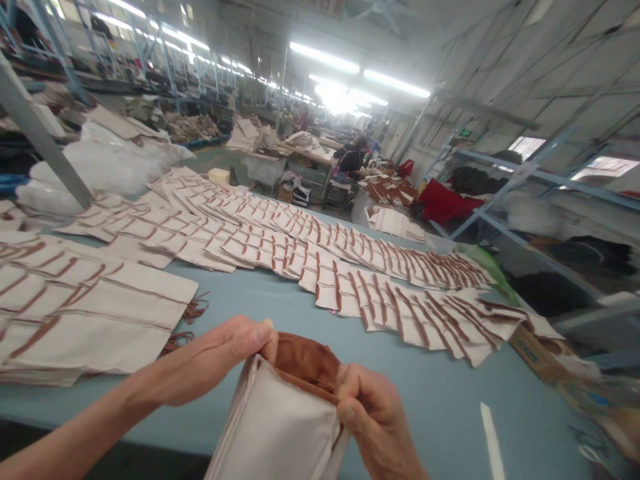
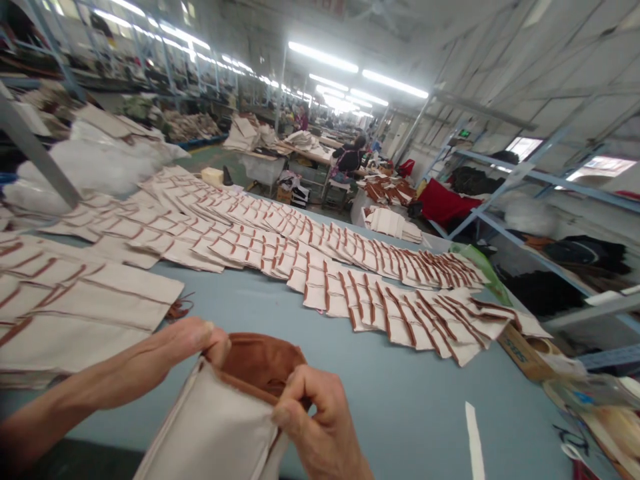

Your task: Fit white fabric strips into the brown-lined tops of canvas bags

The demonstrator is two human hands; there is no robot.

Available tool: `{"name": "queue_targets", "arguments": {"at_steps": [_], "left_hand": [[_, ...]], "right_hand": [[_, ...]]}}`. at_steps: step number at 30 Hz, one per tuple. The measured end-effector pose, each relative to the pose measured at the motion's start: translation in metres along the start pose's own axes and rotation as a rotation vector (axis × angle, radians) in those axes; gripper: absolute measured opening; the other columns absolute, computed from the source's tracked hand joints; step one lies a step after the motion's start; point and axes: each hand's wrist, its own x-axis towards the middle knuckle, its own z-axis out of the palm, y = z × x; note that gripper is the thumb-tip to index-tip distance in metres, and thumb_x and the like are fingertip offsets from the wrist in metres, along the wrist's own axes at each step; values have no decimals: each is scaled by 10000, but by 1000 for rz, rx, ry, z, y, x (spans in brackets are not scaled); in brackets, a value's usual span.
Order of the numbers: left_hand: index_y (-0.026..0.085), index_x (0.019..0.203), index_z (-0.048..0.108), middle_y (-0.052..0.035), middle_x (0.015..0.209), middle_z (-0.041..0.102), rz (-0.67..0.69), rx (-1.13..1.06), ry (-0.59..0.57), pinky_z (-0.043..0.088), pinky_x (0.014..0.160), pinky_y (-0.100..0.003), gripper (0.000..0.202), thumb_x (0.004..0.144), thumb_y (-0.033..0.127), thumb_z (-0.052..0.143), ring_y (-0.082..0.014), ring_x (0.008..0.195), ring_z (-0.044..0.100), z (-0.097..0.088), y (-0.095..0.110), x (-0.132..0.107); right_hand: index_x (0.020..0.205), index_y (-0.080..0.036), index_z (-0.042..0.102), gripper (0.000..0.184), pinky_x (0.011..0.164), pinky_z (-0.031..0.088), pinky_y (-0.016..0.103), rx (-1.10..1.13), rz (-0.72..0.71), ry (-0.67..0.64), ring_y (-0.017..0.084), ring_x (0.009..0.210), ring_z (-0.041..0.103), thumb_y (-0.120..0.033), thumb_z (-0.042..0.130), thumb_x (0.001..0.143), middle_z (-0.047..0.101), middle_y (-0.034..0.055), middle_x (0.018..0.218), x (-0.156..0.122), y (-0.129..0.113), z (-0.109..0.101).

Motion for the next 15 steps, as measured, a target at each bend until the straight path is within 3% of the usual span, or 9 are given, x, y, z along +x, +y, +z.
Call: {"name": "queue_targets", "arguments": {"at_steps": [4,8,12,15], "left_hand": [[225,738,553,29,722,507,3,-63,1,403,731,-309,741,1104,803,268,-192,733,467,2,-11,7],[222,802,591,26,792,528,42,-48,-26,410,768,-293,708,1129,756,262,-193,779,484,5,-10,8],[238,892,618,5,928,611,94,-20,-110,417,826,-286,516,1129,630,381,-211,899,519,7,-4,7],[231,874,577,25,855,542,16,-117,-144,377,709,-272,356,1009,561,574,-188,815,465,10,-2,9]], "right_hand": [[678,-217,540,629,531,277,257,17,46,97,118,553,358,-706,677,1049,440,-63,592,-8,20,-7],[678,-219,511,624,543,274,260,-21,134,145,123,569,335,-696,659,1053,406,-61,609,-12,37,-9],[686,-219,507,653,560,282,258,-52,262,141,122,591,324,-768,660,1006,385,-63,627,-6,50,-1],[704,-222,513,676,558,301,255,-35,296,113,121,588,345,-829,638,976,411,-64,616,0,59,9]]}}
